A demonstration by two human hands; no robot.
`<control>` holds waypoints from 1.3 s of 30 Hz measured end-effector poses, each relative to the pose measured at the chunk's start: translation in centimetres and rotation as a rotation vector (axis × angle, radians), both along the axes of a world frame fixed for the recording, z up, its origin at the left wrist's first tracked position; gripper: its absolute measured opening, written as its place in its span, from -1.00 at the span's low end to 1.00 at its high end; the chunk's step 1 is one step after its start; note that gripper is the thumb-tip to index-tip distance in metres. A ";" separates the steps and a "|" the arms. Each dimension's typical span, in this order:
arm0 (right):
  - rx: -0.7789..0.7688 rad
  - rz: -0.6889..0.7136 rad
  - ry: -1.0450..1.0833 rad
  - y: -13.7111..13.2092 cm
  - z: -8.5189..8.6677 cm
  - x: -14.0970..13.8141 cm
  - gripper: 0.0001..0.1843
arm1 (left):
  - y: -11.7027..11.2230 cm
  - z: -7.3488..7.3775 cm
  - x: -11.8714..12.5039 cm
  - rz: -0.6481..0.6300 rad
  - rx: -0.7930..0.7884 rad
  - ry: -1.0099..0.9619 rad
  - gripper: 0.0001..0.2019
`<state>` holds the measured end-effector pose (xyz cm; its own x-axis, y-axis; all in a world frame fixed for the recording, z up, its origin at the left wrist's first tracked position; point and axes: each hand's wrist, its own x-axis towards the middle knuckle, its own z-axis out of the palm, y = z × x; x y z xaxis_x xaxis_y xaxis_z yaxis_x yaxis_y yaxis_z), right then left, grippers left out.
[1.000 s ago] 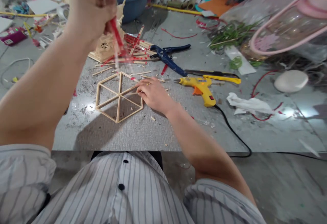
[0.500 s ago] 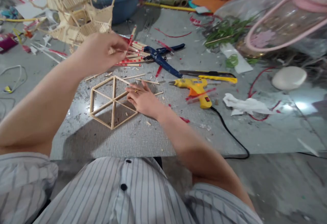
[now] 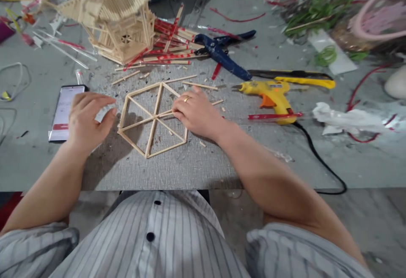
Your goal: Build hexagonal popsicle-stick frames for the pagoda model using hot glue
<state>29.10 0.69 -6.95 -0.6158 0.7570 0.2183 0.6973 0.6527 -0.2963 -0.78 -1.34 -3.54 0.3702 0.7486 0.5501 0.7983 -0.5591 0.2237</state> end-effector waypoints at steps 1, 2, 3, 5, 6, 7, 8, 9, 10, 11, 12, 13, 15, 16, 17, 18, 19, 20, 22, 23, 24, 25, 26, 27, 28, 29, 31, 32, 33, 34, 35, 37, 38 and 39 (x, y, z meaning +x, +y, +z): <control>-0.002 0.010 -0.007 0.0 0.1 0.1 -0.76 | 0.4 -0.1 -0.3 -0.001 0.018 0.002 -0.82; -0.001 0.019 -0.011 0.0 0.2 0.3 -0.75 | 0.7 -0.3 -0.5 -0.016 0.038 -0.005 -0.81; 0.001 0.031 -0.011 0.0 0.2 0.4 -0.75 | 0.9 -0.5 -0.7 -0.037 0.058 -0.014 -0.81; 0.001 0.065 -0.003 -0.1 0.2 0.6 -0.75 | 1.3 -0.9 -1.1 -0.062 0.088 -0.034 -0.81; -0.002 0.086 0.002 -0.1 0.1 0.6 -0.74 | 1.5 -1.2 -1.2 -0.068 0.094 -0.047 -0.82; -0.005 0.105 0.007 -0.1 0.0 0.6 -0.74 | 1.7 -1.5 -1.3 -0.070 0.088 -0.063 -0.83; -0.008 0.122 0.011 -0.2 0.0 0.5 -0.73 | 1.9 -1.7 -1.5 -0.073 0.073 -0.083 -0.83; -0.009 0.137 0.015 -0.2 0.0 0.4 -0.72 | 2.2 -2.0 -1.7 -0.078 0.052 -0.109 -0.83; -0.007 0.151 0.018 -0.2 0.0 0.3 -0.71 | 2.5 -2.2 -1.9 -0.084 0.028 -0.137 -0.83; -0.003 0.164 0.018 -0.3 0.0 0.2 -0.70 | 2.8 -2.3 -2.2 -0.087 0.003 -0.161 -0.83; -0.002 0.176 0.015 -0.3 0.0 0.1 -0.69 | 3.1 -2.4 -2.5 -0.080 -0.023 -0.180 -0.82; -0.004 0.190 0.009 -0.3 0.1 0.1 -0.69 | 3.4 -2.5 -2.7 -0.067 -0.049 -0.192 -0.82; -0.008 0.211 -0.007 -0.3 0.3 0.3 -0.67 | 3.8 -2.6 -3.3 -0.015 -0.099 -0.191 -0.81; -0.006 0.216 -0.015 -0.3 0.3 0.5 -0.67 | 4.0 -2.7 -3.5 0.017 -0.119 -0.188 -0.80; 0.001 0.217 -0.020 -0.3 0.4 0.8 -0.66 | 4.2 -2.8 -3.7 0.043 -0.132 -0.187 -0.80; 0.013 0.213 -0.021 -0.2 0.4 1.2 -0.66 | 4.4 -2.9 -3.9 0.057 -0.138 -0.193 -0.79; 0.030 0.201 -0.021 -0.1 0.4 1.6 -0.66 | 4.6 -3.0 -4.1 0.059 -0.139 -0.206 -0.79; 0.048 0.186 -0.018 0.0 0.4 2.0 -0.66 | 4.8 -3.2 -4.2 0.049 -0.139 -0.226 -0.79; 0.074 0.146 -0.007 0.3 0.1 2.4 -0.67 | 5.2 -3.5 -4.4 0.018 -0.144 -0.272 -0.79; 0.078 0.128 0.004 0.4 -0.1 2.4 -0.67 | 5.4 -3.6 -4.5 0.010 -0.148 -0.291 -0.79; 0.075 0.112 0.016 0.5 -0.3 2.3 -0.66 | 5.5 -3.7 -4.4 0.010 -0.154 -0.303 -0.79; 0.069 0.099 0.028 0.6 -0.5 2.0 -0.66 | 5.5 -3.7 -4.3 0.020 -0.162 -0.306 -0.78; 0.064 0.086 0.039 0.6 -0.7 1.6 -0.65 | 5.5 -3.7 -4.2 0.034 -0.174 -0.299 -0.77; 0.063 0.073 0.047 0.6 -0.8 1.2 -0.64 | 5.5 -3.6 -3.9 0.048 -0.190 -0.282 -0.76; 0.068 0.059 0.052 0.6 -0.8 0.9 -0.64 | 5.4 -3.5 -3.7 0.053 -0.210 -0.259 -0.74; 0.078 0.042 0.056 0.5 -0.7 0.6 -0.64 | 5.2 -3.4 -3.4 0.044 -0.230 -0.236 -0.73; 0.110 0.012 0.071 0.0 -0.1 0.5 -0.66 | 5.0 -3.2 -2.9 -0.012 -0.250 -0.218 -0.72; 0.131 0.007 0.083 -0.4 0.4 0.5 -0.68 | 4.8 -3.2 -2.7 -0.051 -0.244 -0.224 -0.72; 0.155 0.015 0.095 -0.8 1.0 0.6 -0.70 | 4.7 -3.1 -2.4 -0.090 -0.229 -0.237 -0.72; 0.178 0.044 0.105 -1.4 1.6 0.6 -0.71 | 4.6 -3.1 -2.2 -0.126 -0.211 -0.251 -0.73; 0.205 0.096 0.114 -2.1 2.1 0.5 -0.72 | 4.5 -3.1 -2.0 -0.154 -0.193 -0.261 -0.75; 0.236 0.224 0.097 -3.4 3.0 0.1 -0.74 | 4.2 -2.9 -1.7 -0.191 -0.172 -0.266 -0.78; 0.238 0.281 0.073 -4.0 3.2 -0.3 -0.74 | 4.0 -2.7 -1.5 -0.199 -0.169 -0.261 -0.80; 0.216 0.325 0.032 -4.4 3.4 -0.7 -0.73 | 3.8 -2.6 -1.2 -0.200 -0.165 -0.246 -0.81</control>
<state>28.40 -3.76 -3.59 -0.8064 0.4579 0.3742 0.4365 0.8878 -0.1456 -2.00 2.41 -6.11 0.3898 0.7606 0.5191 0.5873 -0.6395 0.4960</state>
